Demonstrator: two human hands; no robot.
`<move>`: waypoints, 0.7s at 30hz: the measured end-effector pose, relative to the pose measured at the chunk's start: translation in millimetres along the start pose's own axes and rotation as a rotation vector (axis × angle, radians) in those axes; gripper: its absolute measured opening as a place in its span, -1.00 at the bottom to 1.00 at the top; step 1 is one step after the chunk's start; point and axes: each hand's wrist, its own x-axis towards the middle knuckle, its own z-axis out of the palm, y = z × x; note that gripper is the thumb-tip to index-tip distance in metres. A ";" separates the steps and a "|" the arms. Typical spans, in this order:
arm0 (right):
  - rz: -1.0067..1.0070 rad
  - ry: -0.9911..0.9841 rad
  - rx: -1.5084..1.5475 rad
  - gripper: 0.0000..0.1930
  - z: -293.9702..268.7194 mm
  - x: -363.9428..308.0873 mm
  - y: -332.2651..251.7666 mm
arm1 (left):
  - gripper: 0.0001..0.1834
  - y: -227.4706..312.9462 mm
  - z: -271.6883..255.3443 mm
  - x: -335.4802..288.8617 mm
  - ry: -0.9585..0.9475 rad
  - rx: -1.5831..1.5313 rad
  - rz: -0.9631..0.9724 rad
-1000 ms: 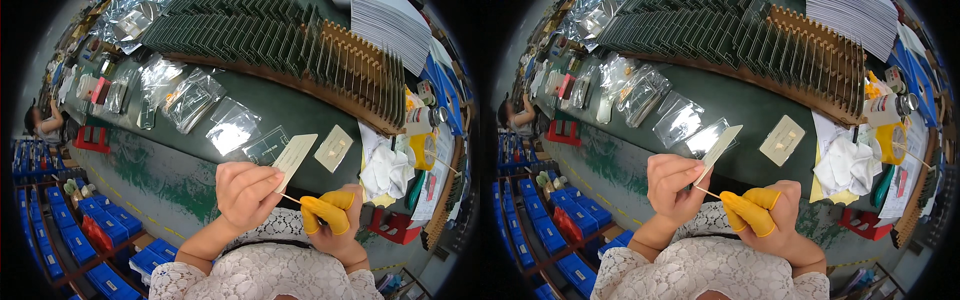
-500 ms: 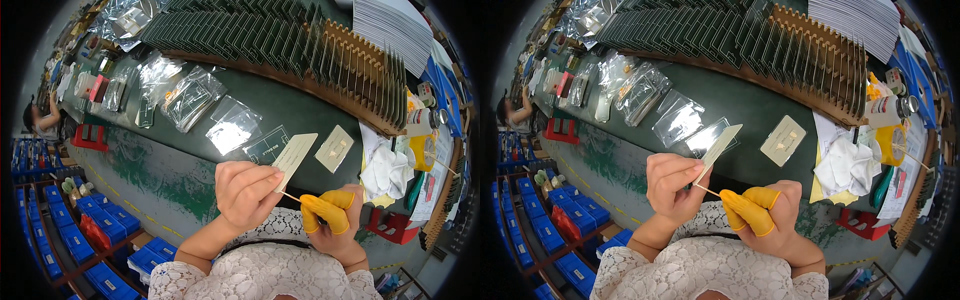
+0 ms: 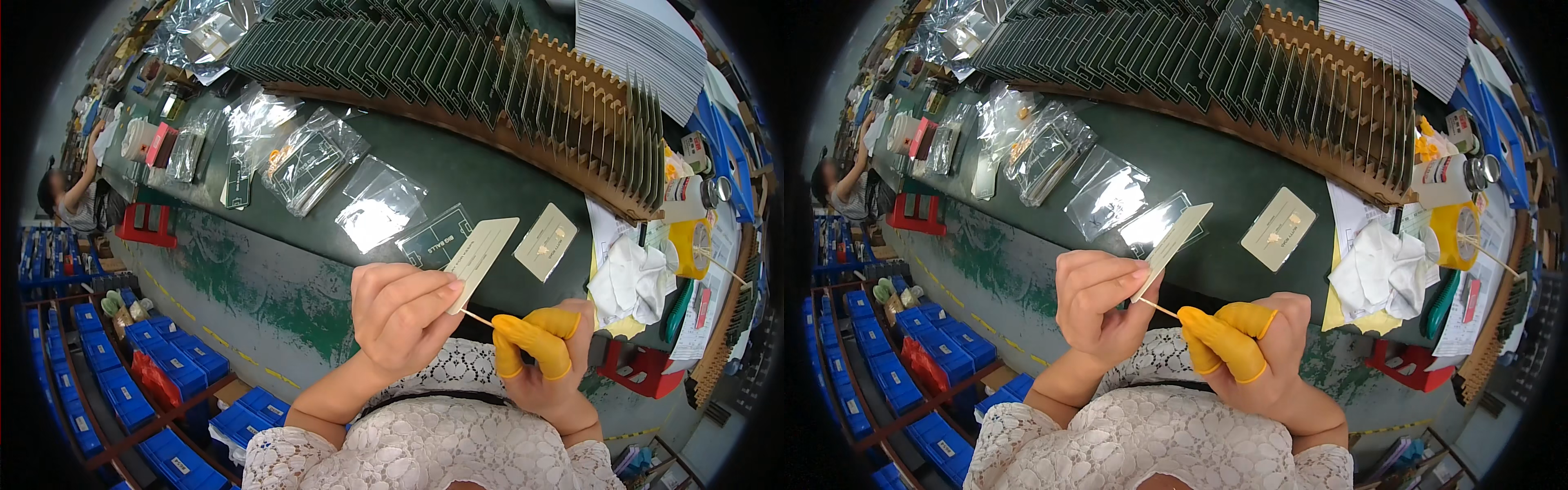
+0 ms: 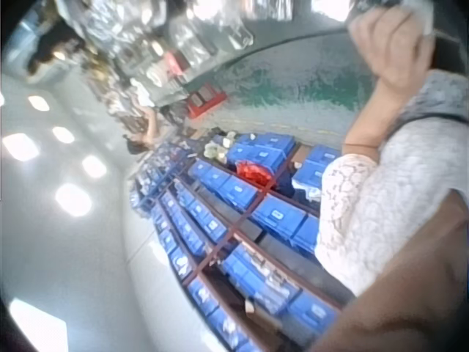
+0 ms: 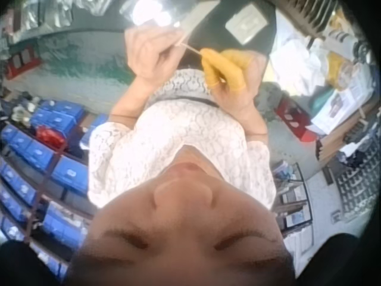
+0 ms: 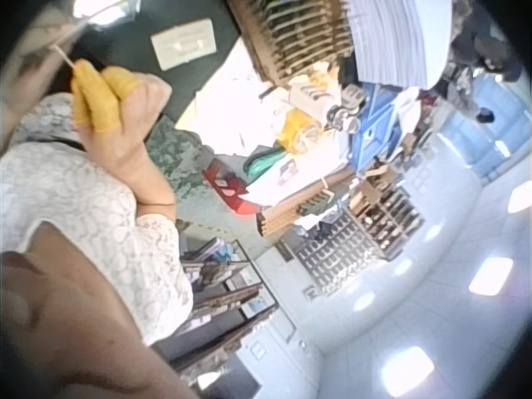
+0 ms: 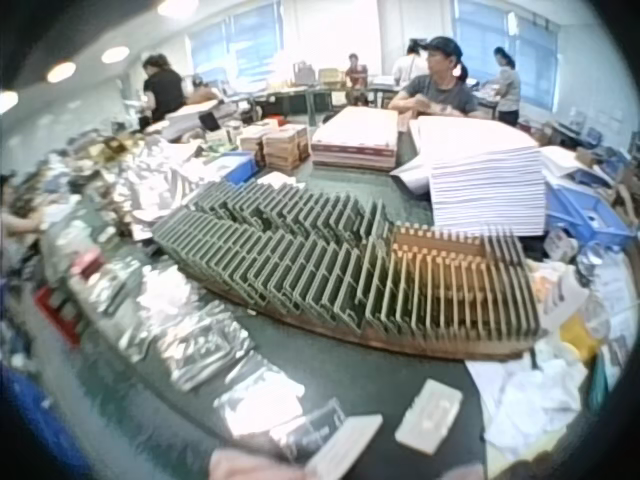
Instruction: The person applies a substance to small rectangular cards using a wooden stick. They hold the card in their left hand and use the stick in their right hand to spread the substance across the surface. The person handles multiple cards sequentially, applying the substance to each one.
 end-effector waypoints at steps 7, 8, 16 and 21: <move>-0.008 -0.004 0.020 -0.59 0.1 -0.7 1.4 | -0.57 -0.2 0.3 -0.5 -0.001 0.003 -0.002; 0.001 -0.002 0.012 -0.58 0.3 -0.7 1.6 | -0.57 -0.2 0.5 -0.5 0.001 0.005 -0.001; -0.007 -0.008 0.011 -0.58 1.0 0.4 1.4 | -0.57 -1.0 -0.4 -0.1 0.004 0.004 0.000; 0.045 0.004 0.011 -0.60 -2.2 0.9 -0.9 | -0.59 -1.0 -0.6 0.2 -0.002 0.017 -0.025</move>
